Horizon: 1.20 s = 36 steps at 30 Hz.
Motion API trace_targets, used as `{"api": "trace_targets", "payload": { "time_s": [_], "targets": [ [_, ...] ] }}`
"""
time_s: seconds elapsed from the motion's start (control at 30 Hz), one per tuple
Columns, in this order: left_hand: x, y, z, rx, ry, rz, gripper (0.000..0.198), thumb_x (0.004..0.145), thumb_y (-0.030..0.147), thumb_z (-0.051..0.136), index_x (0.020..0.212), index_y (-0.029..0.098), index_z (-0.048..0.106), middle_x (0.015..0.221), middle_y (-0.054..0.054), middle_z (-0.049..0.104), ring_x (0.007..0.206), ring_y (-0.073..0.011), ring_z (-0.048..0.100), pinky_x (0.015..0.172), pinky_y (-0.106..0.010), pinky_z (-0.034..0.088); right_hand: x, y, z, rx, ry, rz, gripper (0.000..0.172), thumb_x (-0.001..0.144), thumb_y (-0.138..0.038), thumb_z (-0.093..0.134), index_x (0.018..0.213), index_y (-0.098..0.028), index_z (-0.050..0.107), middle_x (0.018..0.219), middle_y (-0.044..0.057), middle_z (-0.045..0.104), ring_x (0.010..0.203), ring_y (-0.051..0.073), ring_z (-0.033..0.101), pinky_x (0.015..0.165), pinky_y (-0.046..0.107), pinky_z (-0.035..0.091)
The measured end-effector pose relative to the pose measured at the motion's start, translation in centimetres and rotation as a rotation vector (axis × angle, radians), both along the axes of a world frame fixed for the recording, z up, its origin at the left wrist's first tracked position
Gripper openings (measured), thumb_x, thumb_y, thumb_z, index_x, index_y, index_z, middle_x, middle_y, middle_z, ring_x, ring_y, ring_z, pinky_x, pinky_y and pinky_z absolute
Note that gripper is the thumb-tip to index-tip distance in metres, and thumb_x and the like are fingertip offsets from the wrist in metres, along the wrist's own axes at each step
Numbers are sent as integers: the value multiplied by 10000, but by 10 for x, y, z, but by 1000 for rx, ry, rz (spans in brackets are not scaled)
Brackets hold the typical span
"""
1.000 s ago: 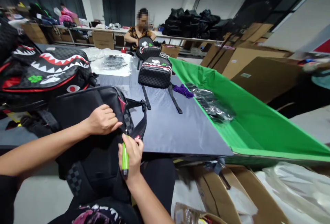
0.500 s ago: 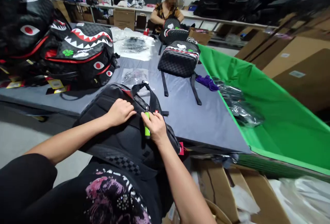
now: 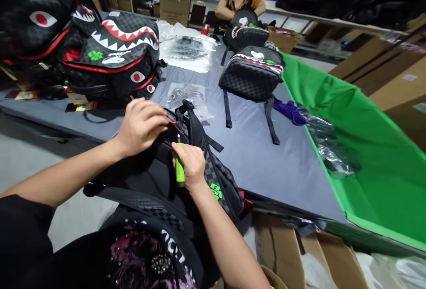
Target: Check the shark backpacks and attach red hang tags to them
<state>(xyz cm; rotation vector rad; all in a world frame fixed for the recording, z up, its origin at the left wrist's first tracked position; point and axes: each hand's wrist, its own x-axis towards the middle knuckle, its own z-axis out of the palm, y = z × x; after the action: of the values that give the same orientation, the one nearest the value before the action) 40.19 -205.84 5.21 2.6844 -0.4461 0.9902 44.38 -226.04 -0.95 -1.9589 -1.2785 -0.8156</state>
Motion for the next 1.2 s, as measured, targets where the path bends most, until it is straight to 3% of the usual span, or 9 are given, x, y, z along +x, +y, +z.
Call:
{"api": "trace_targets", "payload": {
  "time_s": [0.1, 0.17, 0.3, 0.4, 0.53, 0.63, 0.73, 0.93, 1.2],
  "targets": [
    [28, 4, 10, 68, 209, 45, 527, 841, 407, 683, 1308, 207, 542, 1254, -123, 627, 1152, -301, 540, 966, -453, 392, -10, 2, -4, 63, 19, -33, 292, 887, -133, 566, 1157, -232, 616, 920, 57, 742, 845, 196, 717, 778, 353, 541],
    [51, 2, 9, 169, 401, 63, 688, 769, 457, 751, 1349, 173, 513, 1208, -139, 648, 1109, -322, 565, 911, -430, 424, -20, 2, -5, 86, 94, -37, 290, 876, -120, 571, 1144, -225, 609, 918, 69, 725, 857, 208, 706, 773, 369, 556],
    [79, -3, -1, 286, 549, 69, 621, 772, 512, 730, 1250, 142, 587, 1163, -139, 661, 1109, -339, 568, 908, -421, 434, -28, -5, -6, 54, 199, 11, 301, 876, -116, 566, 1155, -222, 601, 943, 82, 706, 889, 213, 692, 792, 381, 578],
    [70, -4, -5, 303, 453, 27, 752, 799, 508, 700, 1389, 107, 461, 1242, -157, 625, 1164, -336, 546, 1004, -453, 387, -19, -13, -5, 21, 283, 20, 324, 877, -158, 585, 1196, -218, 586, 1025, 93, 713, 948, 221, 696, 839, 385, 583],
    [44, -4, -5, 321, 323, -10, 1061, 726, 542, 749, 1513, 61, 225, 1423, -227, 482, 1329, -382, 417, 1158, -553, 174, -10, -19, -7, 100, 372, 59, 353, 877, -150, 574, 1221, -230, 576, 1030, 73, 736, 907, 209, 718, 821, 364, 597],
    [41, -6, -9, 312, 324, -16, 1099, 735, 520, 731, 1544, 94, 122, 1491, -231, 406, 1380, -401, 353, 1165, -601, 106, -11, -18, -13, 133, 422, 68, 380, 874, -150, 574, 1244, -231, 552, 1030, 72, 745, 909, 211, 729, 826, 366, 599],
    [49, -9, -15, 339, 370, 22, 1099, 732, 453, 735, 1551, 104, 91, 1510, -225, 385, 1381, -398, 353, 1164, -605, 96, -10, -18, -18, 164, 525, 2, 417, 885, -195, 582, 1288, -223, 480, 1004, 68, 757, 892, 209, 742, 777, 341, 611],
    [54, -14, -18, 358, 431, 63, 1090, 721, 382, 766, 1542, 71, 122, 1480, -221, 430, 1334, -353, 423, 1147, -492, 227, 1, -24, -2, -9, 423, -64, 238, 893, -260, 616, 1127, -217, 614, 993, 72, 758, 808, 196, 744, 725, 299, 616],
    [60, -12, -29, 428, 396, -24, 1236, 687, 403, 794, 1565, 153, -39, 1631, -232, 73, 1491, -405, 153, 1165, -605, 126, 9, -17, 16, -69, 486, -91, 158, 897, -292, 619, 1017, -198, 659, 895, 46, 759, 693, 165, 721, 663, 261, 595]
  ]
}}
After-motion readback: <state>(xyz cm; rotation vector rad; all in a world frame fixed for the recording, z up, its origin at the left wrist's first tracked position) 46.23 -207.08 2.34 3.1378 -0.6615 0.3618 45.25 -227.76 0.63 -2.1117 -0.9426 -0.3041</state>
